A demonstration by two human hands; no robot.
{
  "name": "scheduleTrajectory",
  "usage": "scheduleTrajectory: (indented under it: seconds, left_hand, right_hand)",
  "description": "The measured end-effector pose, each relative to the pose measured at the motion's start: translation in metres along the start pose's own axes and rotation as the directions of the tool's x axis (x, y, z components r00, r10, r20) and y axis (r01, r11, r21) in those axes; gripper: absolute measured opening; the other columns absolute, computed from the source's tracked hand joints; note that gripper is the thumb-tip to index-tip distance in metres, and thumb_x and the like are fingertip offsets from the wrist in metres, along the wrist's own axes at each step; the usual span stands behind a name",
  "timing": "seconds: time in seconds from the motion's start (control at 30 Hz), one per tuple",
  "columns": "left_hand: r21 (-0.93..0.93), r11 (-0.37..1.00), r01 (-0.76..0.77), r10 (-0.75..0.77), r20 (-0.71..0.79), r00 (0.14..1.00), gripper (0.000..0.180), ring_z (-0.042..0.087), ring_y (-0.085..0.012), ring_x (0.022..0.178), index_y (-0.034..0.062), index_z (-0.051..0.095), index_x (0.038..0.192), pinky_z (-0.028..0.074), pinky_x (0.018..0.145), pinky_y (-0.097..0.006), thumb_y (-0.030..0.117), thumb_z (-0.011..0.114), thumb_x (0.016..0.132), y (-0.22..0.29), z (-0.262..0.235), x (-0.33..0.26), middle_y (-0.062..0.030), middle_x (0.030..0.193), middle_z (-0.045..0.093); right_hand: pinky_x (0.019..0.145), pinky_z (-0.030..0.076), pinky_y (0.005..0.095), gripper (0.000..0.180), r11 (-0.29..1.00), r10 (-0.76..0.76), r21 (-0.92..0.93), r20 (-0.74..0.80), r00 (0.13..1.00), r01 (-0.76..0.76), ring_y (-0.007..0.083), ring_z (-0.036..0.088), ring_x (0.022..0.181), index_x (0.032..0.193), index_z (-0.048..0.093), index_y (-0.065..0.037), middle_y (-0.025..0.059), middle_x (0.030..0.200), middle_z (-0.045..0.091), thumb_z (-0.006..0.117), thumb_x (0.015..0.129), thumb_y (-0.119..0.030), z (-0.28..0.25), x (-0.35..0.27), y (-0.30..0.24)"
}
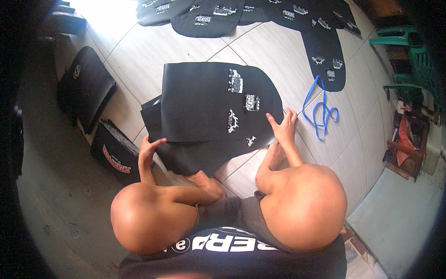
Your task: The person sits on a tiled floor and folds multiple black car floor mats. They pick up each mat, fold it in half, and place it into a growing stack, repeating this process for several mats.
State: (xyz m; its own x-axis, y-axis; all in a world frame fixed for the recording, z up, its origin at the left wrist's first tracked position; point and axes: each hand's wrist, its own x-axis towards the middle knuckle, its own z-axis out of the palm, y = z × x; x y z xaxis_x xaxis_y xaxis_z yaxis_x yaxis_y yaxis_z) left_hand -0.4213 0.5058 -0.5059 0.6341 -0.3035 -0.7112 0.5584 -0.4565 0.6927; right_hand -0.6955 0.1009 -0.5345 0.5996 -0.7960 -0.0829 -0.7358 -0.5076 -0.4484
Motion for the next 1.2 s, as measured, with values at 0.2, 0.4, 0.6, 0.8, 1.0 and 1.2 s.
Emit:
scheduleTrajectory:
  seconds: [0.2, 0.4, 0.6, 0.8, 1.0, 1.2]
  left_hand:
    - [0.048, 0.998, 0.027, -0.021, -0.12, 0.993, 0.05, 0.068, -0.0196, 0.087, -0.0055, 0.066, 0.112, 0.054, 0.079, -0.033, 0.032, 0.081, 0.083, -0.01, 0.004, 0.012, -0.0115, 0.101, 0.072]
    - [0.036, 0.968, -0.247, 0.244, 0.07, 0.967, 0.056, 0.066, -0.0201, 0.098, -0.0062, 0.061, 0.12, 0.054, 0.088, -0.033, 0.019, 0.085, 0.077, -0.026, -0.001, 0.009, -0.0117, 0.11, 0.069]
    - [-0.13, 0.965, -0.227, 0.22, -0.065, 0.973, 0.035, 0.065, -0.0112, 0.086, -0.0032, 0.064, 0.119, 0.052, 0.079, -0.027, 0.025, 0.065, 0.098, -0.049, 0.002, 0.026, -0.0059, 0.102, 0.071]
    - [-0.07, 0.998, -0.004, -0.019, -0.323, 0.946, 0.039, 0.064, -0.0129, 0.079, -0.0059, 0.069, 0.108, 0.053, 0.072, -0.029, 0.03, 0.069, 0.095, -0.046, 0.007, 0.025, -0.007, 0.091, 0.071]
    - [-0.009, 0.978, -0.209, 0.208, -0.061, 0.976, 0.044, 0.066, -0.0155, 0.086, -0.0048, 0.065, 0.116, 0.054, 0.077, -0.031, 0.027, 0.077, 0.087, -0.032, 0.015, 0.019, -0.0087, 0.099, 0.071]
    - [-0.184, 0.969, -0.163, 0.167, 0.007, 0.986, 0.049, 0.061, -0.0178, 0.107, -0.004, 0.058, 0.127, 0.05, 0.093, -0.032, 0.019, 0.076, 0.087, -0.04, 0.001, 0.013, -0.0117, 0.116, 0.066]
  right_hand:
    - [0.1, 0.045, 0.0444, 0.093, 0.958, 0.179, 0.181, 0.221, 0.959, -0.221, 0.039, 0.058, 0.118, 0.131, 0.046, 0.013, 0.0321, 0.124, 0.058, 0.086, 0.071, -0.046, -0.002, 0.034, -0.032]
    - [0.097, 0.051, 0.0387, 0.071, 0.885, 0.006, 0.447, 0.271, 0.963, -0.131, 0.0285, 0.063, 0.112, 0.128, 0.048, 0.008, 0.0202, 0.12, 0.063, 0.085, 0.075, -0.021, 0.005, 0.053, -0.01]
    - [0.098, 0.051, 0.0375, 0.067, 0.688, -0.045, 0.574, 0.645, 0.763, -0.445, 0.0226, 0.063, 0.11, 0.134, 0.045, 0.004, 0.0162, 0.124, 0.061, 0.08, 0.078, -0.006, -0.033, 0.071, 0.036]
    - [0.1, 0.046, 0.0329, 0.061, 0.762, -0.133, 0.538, 0.673, 0.727, -0.359, 0.0183, 0.061, 0.11, 0.133, 0.05, 0.004, 0.0111, 0.123, 0.063, 0.079, 0.081, -0.01, -0.029, 0.075, -0.004]
    - [0.098, 0.049, 0.0331, 0.051, 0.78, -0.133, 0.551, 0.61, 0.781, -0.298, 0.0181, 0.062, 0.109, 0.13, 0.054, 0.003, 0.0092, 0.122, 0.065, 0.073, 0.083, 0.0, -0.04, 0.084, 0.052]
    - [0.095, 0.049, 0.031, 0.052, 0.78, -0.047, 0.513, 0.621, 0.783, -0.36, 0.0177, 0.063, 0.105, 0.13, 0.053, 0.002, 0.0091, 0.119, 0.065, 0.069, 0.08, 0.002, -0.008, 0.069, 0.031]
